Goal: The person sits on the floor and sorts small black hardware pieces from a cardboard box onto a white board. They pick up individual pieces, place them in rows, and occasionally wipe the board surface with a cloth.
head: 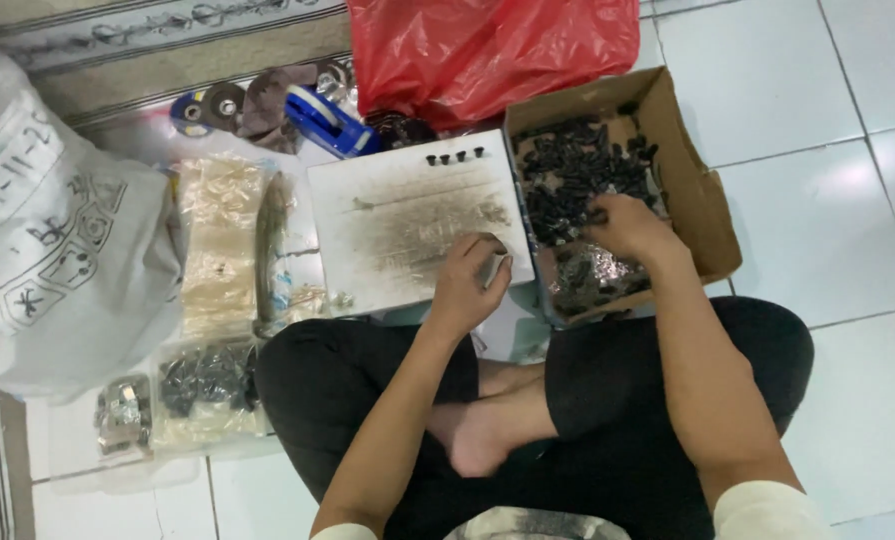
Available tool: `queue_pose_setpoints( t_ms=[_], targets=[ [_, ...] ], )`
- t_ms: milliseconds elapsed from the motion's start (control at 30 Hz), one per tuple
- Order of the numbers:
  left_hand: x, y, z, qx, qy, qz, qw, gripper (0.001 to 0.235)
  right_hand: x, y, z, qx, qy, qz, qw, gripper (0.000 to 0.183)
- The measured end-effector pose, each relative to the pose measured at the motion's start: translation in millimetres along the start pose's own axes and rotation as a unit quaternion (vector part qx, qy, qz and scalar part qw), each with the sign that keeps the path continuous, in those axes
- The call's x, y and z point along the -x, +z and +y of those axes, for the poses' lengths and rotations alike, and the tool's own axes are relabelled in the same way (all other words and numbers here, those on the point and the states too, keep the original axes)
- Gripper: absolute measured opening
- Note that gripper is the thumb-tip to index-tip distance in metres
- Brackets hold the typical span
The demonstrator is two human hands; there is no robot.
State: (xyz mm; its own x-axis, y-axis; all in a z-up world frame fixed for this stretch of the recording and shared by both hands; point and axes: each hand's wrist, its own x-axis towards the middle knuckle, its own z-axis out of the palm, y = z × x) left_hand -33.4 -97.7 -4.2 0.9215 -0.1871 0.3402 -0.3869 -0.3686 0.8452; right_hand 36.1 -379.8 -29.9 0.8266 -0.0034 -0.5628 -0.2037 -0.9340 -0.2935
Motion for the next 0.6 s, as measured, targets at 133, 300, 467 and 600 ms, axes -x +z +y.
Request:
queue_pose_setpoints(
  t_ms=[133, 300, 467, 600],
  targets=[
    [-17.3, 18.9, 31.7, -0.071, 0.033, -0.024, 0.997, 0.011, -1.5, -12.2, -4.5, -0.064, -0.021, 0.070, 0.995, 0.040],
    [-56.0, 80.8, 14.7, -0.115, 0.024, -0.095, 0.989, 0.015, -70.3, 30.9, 45.0, -0.064, -0.007, 0.091, 0.994, 0.040],
    [-102.7, 144.5, -31.8, -0.236, -0.033, -0.165, 0.957, 0.016, -41.2, -2.3, 27.5, -0.123, 0.013, 0.083, 0.989, 0.042],
    [-125.8, 180.4, -88.9, -0.318, -0.086, -0.184, 0.926, 0.012, -26.0, -18.9, 21.2, -0.158, 0.049, 0.081, 0.983, 0.043]
  ],
)
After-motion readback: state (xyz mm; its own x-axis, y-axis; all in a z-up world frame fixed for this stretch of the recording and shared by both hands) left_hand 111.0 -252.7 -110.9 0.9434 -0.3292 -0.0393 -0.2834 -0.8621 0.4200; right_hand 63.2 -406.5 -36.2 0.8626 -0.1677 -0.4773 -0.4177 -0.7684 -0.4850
